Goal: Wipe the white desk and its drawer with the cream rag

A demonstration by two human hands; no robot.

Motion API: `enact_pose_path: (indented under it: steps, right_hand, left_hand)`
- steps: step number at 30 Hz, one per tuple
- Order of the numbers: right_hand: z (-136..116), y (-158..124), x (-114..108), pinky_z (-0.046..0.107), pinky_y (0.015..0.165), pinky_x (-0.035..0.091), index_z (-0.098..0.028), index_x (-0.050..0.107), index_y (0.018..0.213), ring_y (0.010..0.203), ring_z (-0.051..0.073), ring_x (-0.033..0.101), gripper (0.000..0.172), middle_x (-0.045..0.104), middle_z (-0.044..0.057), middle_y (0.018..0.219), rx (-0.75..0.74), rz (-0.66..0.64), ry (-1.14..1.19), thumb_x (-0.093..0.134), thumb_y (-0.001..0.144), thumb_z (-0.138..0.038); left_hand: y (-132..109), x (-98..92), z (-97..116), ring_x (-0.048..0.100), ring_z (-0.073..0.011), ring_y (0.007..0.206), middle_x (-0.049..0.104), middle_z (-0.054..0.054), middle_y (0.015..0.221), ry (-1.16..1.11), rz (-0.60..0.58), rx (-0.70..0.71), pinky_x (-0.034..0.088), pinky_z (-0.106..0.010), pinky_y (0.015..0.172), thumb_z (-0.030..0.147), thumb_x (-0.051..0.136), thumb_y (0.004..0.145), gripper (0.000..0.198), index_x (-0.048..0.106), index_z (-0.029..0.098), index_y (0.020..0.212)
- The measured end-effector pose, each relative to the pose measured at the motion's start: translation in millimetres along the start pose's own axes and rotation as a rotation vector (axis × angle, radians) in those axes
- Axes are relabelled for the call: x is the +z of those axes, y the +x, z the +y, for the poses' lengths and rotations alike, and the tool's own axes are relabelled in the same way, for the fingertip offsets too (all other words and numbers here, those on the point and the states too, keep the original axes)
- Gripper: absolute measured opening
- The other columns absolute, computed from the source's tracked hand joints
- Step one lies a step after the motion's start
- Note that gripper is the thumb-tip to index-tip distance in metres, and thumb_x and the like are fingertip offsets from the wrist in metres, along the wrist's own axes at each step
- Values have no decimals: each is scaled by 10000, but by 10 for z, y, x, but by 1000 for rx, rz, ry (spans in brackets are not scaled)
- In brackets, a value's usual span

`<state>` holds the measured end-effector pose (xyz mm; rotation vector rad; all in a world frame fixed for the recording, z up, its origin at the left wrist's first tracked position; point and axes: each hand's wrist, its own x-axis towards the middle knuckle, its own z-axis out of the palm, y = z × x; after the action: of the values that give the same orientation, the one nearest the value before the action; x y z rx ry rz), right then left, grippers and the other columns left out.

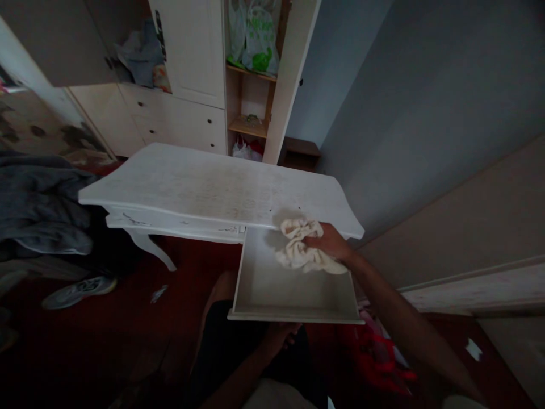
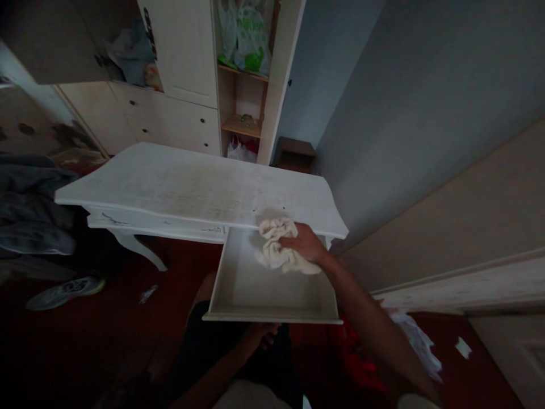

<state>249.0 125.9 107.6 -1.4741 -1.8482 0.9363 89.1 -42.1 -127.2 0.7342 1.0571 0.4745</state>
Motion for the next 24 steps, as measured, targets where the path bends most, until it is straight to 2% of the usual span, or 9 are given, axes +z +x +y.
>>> enact_pose_path:
  steps: [3,5,9,11,14,16,18,21,24]
  right_hand:
    - [-229,235,-499,373,757,558,-140,725,913,808,223,691,305,744,67,889,-56,203,-98,704,712,-369]
    - [-270,433,-743,399,793,557,-125,722,951,853,237,697,322,743,89,926,-112,361,-108,694,734,-362]
    - [-50,857,-941,404,835,552,-106,710,1017,894,244,696,371,745,116,1014,-159,517,-122,703,746,-360]
    - [149,1017,-892,401,834,551,-108,708,1028,883,241,693,378,748,113,1012,-140,476,-223,694,762,-376]
    - [414,1140,-696,397,872,533,-120,705,1041,937,261,683,363,739,130,1037,-69,298,-521,666,800,-388]
    - [517,1164,-553,398,905,513,-127,699,1063,1008,290,667,369,718,162,1093,-17,191,-733,638,830,-407]
    - [559,1173,-456,401,925,498,-131,683,1109,1060,310,648,401,692,188,1149,21,153,-874,588,869,-438]
    - [575,1195,-439,412,974,467,-125,645,1187,1114,318,624,450,661,202,1214,37,116,-929,541,903,-457]
    - [632,1217,-536,434,1093,381,-113,524,1365,1286,323,520,607,548,204,1400,-52,30,-825,557,896,-497]
  left_hand:
    - [23,-6,-20,556,-116,584,686,-59,829,10,8,-19,313,-230,497,628,683,569,593,722,144,909]
    - [28,-9,-21,555,-116,586,691,-59,837,14,6,-22,313,-230,500,625,687,567,578,725,149,893]
    - [20,-14,-7,557,-122,598,693,-57,837,2,0,-21,333,-235,515,614,704,566,560,721,154,885]
    - [7,-12,2,554,-124,600,692,-52,817,5,8,-28,334,-239,523,613,719,553,555,716,158,871]
    - [-25,3,15,546,-131,605,691,-44,757,14,37,4,324,-243,544,620,725,562,527,712,162,823]
    - [-47,12,24,544,-134,609,692,-44,729,12,56,32,325,-246,557,629,723,573,523,711,160,804]
    - [-58,15,34,546,-136,611,698,-49,732,9,65,37,330,-248,560,639,726,564,542,714,156,810]
    - [-52,-1,45,563,-142,626,714,-63,773,7,58,16,346,-249,563,654,733,535,587,727,149,835]
    - [-41,-25,47,588,-150,653,729,-83,826,-2,30,2,380,-255,578,666,741,522,622,734,142,857]
